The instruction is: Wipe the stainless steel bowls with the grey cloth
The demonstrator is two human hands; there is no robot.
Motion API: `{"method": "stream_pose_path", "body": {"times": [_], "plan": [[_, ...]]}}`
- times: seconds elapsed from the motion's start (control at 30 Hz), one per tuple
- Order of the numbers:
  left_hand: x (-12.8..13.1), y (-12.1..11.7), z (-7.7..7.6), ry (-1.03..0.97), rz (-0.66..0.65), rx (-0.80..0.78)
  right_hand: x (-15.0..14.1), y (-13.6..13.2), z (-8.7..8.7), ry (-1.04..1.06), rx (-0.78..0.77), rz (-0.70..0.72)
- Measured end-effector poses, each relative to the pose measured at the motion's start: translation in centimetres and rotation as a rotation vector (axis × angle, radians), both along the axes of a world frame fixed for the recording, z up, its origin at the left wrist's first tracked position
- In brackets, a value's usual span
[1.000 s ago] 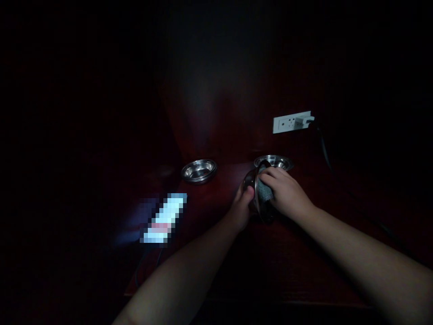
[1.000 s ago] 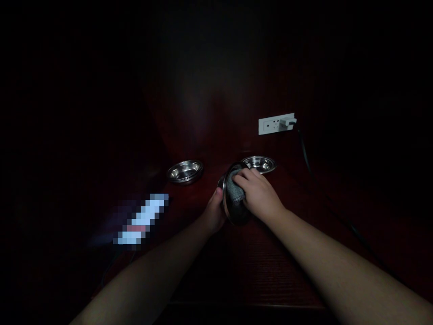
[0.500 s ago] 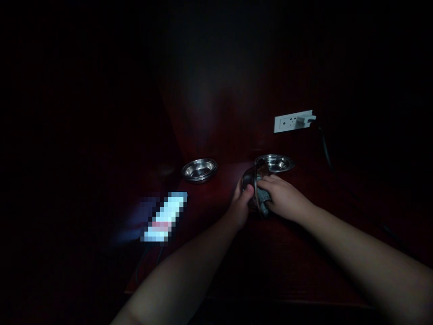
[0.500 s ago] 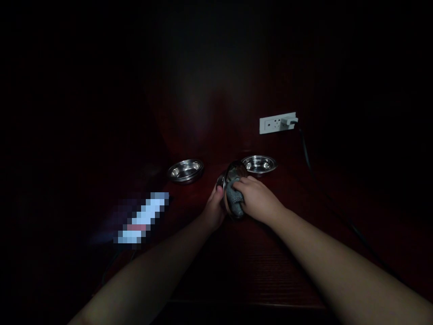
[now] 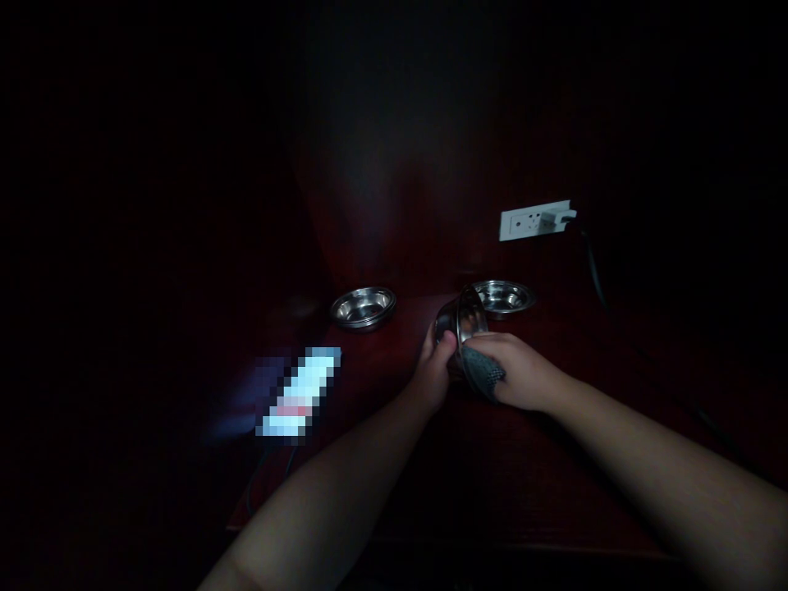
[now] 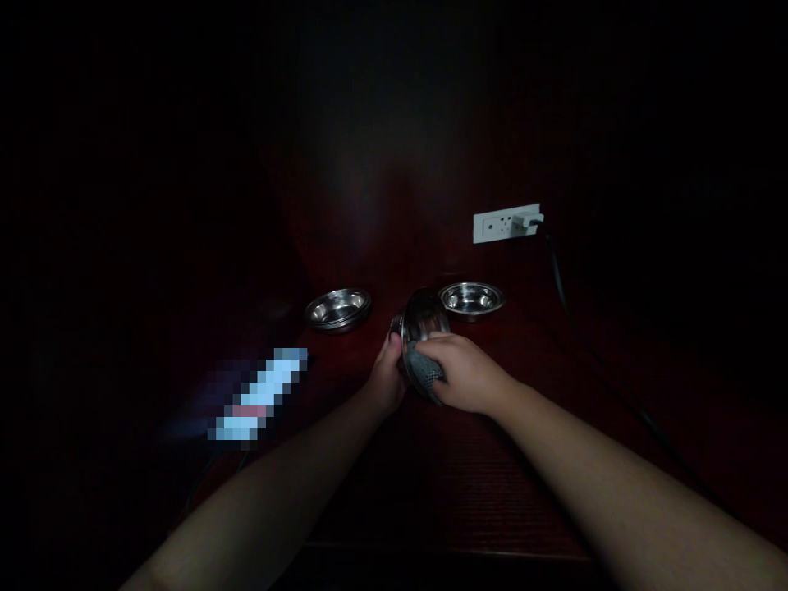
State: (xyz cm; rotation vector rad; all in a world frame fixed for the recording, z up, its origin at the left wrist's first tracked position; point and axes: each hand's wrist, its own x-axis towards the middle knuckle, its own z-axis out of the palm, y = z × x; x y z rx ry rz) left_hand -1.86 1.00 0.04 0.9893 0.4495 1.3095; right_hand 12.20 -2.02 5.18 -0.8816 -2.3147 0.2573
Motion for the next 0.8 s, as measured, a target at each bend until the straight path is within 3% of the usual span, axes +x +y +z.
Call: {"method": "stream_pose_path", "body": {"times": [0.27,0.8], "plan": [[-0.1,-0.2,0.3,0.013,0.014,-0.043,0.0,-0.2,-0.1,0.106,-0.038,0.069],[0.1,-0.2,0.1,0.015,-0.003,-0.076,-0.3,0.2,-1.0,0.375,0.020,0.010]]}}
